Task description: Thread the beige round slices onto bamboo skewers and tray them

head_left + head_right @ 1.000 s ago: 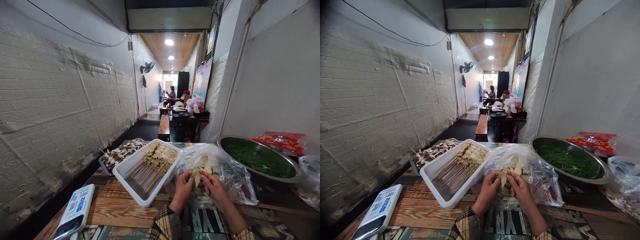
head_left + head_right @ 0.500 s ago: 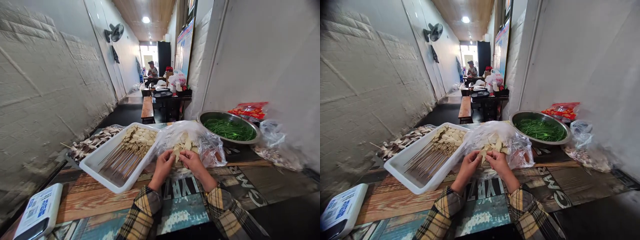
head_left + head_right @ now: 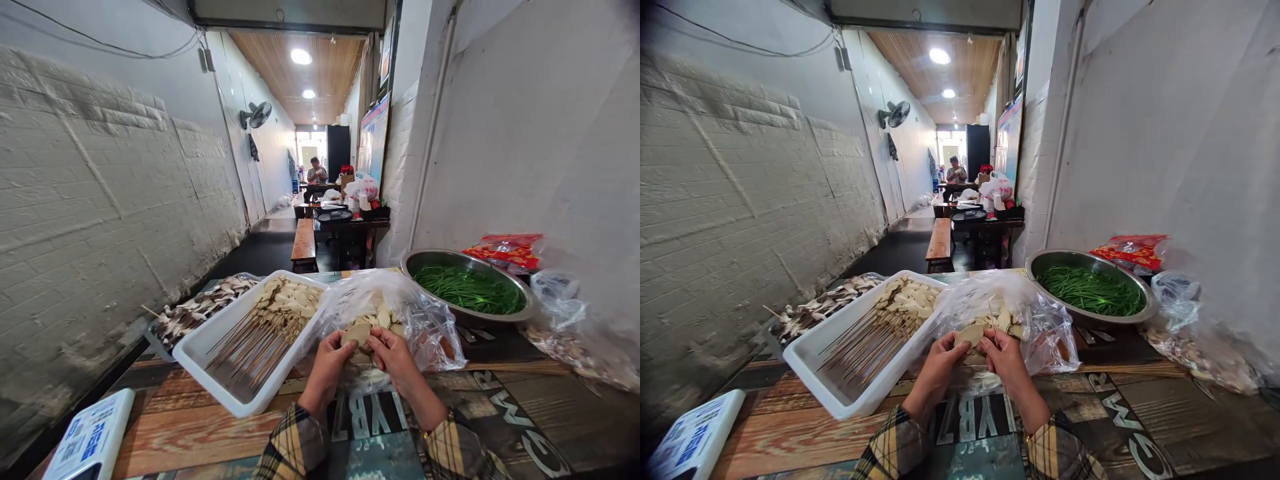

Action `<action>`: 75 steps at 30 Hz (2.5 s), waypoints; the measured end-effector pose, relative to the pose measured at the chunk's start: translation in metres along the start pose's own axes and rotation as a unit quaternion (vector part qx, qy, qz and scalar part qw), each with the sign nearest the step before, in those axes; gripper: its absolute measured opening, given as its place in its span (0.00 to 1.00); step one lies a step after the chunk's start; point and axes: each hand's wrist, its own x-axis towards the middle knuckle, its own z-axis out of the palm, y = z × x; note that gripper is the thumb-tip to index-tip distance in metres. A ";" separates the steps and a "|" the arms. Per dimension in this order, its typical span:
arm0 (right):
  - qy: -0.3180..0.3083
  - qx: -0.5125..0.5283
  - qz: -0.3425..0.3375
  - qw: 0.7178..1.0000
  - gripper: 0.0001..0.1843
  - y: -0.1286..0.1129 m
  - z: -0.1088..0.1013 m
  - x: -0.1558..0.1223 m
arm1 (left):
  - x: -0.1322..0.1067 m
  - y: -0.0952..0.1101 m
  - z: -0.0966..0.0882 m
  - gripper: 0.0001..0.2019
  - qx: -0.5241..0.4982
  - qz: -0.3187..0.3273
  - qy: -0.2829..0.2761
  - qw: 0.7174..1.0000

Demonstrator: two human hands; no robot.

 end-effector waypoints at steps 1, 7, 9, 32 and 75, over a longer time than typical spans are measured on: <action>0.002 -0.004 -0.008 1.000 0.25 0.000 0.000 -0.001 | 0.000 0.000 0.000 0.16 0.000 0.003 0.007 1.000; 0.015 -0.018 -0.024 0.999 0.33 0.001 -0.004 -0.004 | 0.001 0.001 0.002 0.13 -0.016 0.004 0.026 1.000; 0.007 -0.020 -0.022 1.000 0.32 0.002 -0.004 -0.005 | 0.001 0.000 0.002 0.13 -0.019 0.003 0.040 0.999; -0.061 -0.253 -0.125 0.957 0.19 -0.001 0.002 -0.028 | 0.006 0.003 -0.003 0.14 -0.029 0.014 0.066 0.997; -0.016 -0.314 -0.127 0.941 0.22 0.006 0.007 -0.040 | 0.007 0.003 -0.003 0.12 -0.029 0.031 0.073 0.996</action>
